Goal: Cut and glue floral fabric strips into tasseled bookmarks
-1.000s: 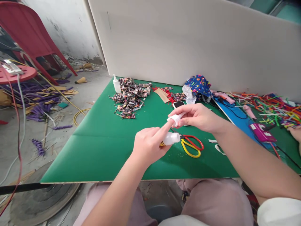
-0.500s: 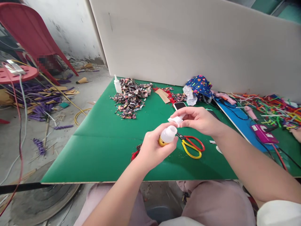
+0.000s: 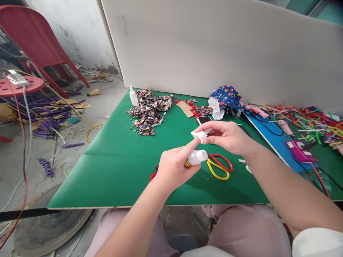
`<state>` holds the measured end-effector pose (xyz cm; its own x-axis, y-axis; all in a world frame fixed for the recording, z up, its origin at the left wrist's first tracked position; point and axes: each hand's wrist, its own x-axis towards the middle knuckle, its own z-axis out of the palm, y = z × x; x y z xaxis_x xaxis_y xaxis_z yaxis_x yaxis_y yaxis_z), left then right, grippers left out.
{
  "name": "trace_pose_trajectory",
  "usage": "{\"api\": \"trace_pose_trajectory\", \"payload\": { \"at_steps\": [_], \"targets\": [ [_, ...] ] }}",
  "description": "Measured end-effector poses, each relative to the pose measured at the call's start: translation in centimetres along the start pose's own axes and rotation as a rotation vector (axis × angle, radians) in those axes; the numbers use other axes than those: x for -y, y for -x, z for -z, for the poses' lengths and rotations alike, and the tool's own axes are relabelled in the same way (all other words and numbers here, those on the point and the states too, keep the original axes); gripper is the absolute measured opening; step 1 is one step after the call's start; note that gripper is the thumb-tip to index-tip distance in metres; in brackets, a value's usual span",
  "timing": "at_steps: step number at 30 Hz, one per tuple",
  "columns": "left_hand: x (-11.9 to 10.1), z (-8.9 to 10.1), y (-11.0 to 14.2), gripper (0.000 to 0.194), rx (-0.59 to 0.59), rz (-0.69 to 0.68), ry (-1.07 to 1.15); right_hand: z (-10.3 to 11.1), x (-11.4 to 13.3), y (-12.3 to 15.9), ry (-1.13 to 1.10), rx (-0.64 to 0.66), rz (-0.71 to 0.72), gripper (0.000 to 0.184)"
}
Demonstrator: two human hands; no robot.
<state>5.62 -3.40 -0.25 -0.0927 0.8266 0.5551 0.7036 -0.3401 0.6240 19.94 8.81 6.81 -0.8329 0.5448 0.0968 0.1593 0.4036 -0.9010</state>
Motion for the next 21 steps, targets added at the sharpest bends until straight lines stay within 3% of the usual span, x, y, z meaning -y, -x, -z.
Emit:
{"api": "trace_pose_trajectory", "payload": {
  "at_steps": [5,8,17,21],
  "targets": [
    [-1.2,0.3,-0.2,0.035,0.114,0.353,0.528,-0.1,-0.1,0.2,0.041,-0.013,0.007,0.024],
    [-1.4,0.4,-0.2,0.04,0.18,0.51,0.878,-0.2,-0.4,0.3,0.024,-0.019,0.013,0.025],
    [-1.6,0.6,-0.5,0.051,0.246,0.636,1.47,-0.1,-1.1,0.3,-0.017,-0.032,0.018,0.025],
    [-1.2,0.8,-0.6,0.048,0.234,0.658,1.592,-0.1,-1.5,0.2,-0.03,-0.039,0.012,0.026]
  ]
}}
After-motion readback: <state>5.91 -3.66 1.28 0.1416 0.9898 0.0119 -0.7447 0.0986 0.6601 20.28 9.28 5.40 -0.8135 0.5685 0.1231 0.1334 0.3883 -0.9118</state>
